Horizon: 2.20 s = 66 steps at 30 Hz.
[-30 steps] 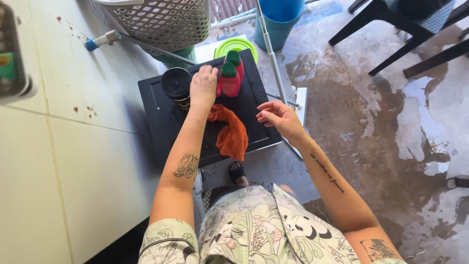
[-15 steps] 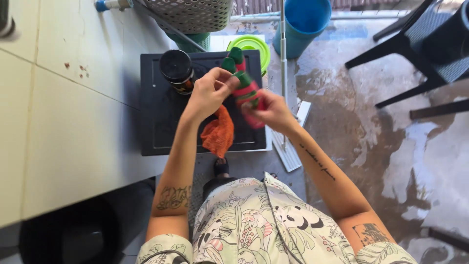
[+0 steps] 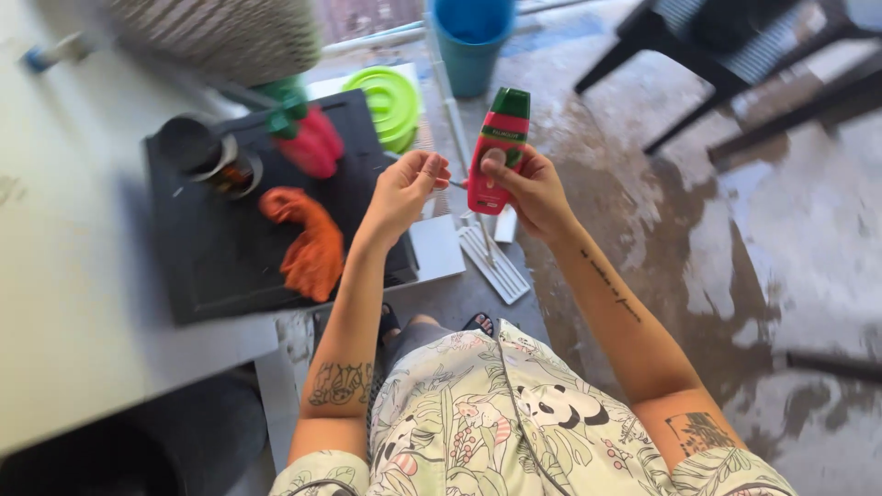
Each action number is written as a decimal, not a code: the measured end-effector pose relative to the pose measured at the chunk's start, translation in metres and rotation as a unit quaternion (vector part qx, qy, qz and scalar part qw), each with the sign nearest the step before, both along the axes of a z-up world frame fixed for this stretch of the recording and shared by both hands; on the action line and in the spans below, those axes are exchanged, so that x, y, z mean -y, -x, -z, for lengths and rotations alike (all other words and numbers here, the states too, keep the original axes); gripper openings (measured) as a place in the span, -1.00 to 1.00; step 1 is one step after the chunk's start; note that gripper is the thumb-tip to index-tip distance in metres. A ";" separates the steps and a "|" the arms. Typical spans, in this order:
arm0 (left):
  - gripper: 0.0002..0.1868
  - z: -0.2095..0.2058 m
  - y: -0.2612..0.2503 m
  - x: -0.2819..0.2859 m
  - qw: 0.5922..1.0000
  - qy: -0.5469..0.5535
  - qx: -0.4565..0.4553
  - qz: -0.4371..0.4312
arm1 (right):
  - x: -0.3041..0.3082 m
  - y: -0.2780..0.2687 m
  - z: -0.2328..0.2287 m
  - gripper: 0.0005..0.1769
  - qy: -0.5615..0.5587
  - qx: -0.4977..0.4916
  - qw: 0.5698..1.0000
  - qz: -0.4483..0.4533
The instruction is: Organize toiletries into a storage basket, wipe down bottles, and place the basket and extra bottles on a bathroom shelf.
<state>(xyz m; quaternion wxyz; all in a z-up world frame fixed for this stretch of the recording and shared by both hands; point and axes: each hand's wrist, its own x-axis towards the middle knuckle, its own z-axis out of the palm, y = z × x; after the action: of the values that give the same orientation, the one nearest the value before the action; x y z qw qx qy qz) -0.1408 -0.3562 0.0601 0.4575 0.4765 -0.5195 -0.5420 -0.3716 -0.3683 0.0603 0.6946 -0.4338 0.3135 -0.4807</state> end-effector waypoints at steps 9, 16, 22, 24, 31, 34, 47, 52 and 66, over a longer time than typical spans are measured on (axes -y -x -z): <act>-0.59 0.007 0.138 0.028 0.984 -0.013 -0.026 0.178 | -0.048 0.107 -0.009 -0.60 -0.061 0.009 0.989 0.136; -0.56 -0.042 0.152 0.017 0.955 -0.020 -0.212 0.208 | -0.060 0.106 -0.016 -0.64 -0.102 0.068 0.992 -0.031; -0.77 -0.030 0.091 0.015 0.943 -0.117 -0.296 0.097 | -0.038 0.021 -0.029 -0.61 -0.126 -0.018 0.976 -0.176; -0.82 -0.035 0.059 0.008 0.962 -0.104 -0.251 -0.006 | -0.032 -0.012 -0.022 -0.63 -0.097 -0.096 0.978 -0.157; -0.85 -0.031 -0.060 -0.019 0.960 -0.037 -0.247 -0.130 | -0.028 -0.143 -0.003 -0.63 -0.002 -0.159 0.970 -0.186; -0.86 -0.022 -0.100 -0.024 0.961 -0.015 -0.235 -0.148 | -0.033 -0.187 0.006 -0.58 0.033 -0.175 0.972 -0.152; -0.77 -0.018 -0.196 -0.016 0.929 0.079 -0.299 -0.202 | 0.022 -0.226 0.021 -0.57 -0.065 0.007 0.976 -0.207; -0.67 0.005 -0.159 -0.021 0.911 0.088 -0.327 -0.237 | 0.021 -0.237 0.027 -0.65 -0.087 0.185 0.979 -0.018; -0.35 0.044 -0.151 -0.029 0.948 -0.008 -0.295 -0.117 | 0.047 -0.214 -0.044 -0.58 0.021 0.184 0.973 0.136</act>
<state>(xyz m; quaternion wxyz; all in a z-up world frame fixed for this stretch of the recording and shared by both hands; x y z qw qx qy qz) 0.0103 -0.3267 0.0162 0.6462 0.3565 -0.2981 -0.6053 -0.1576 -0.4151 0.1040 0.6591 -0.3055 0.2260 -0.6490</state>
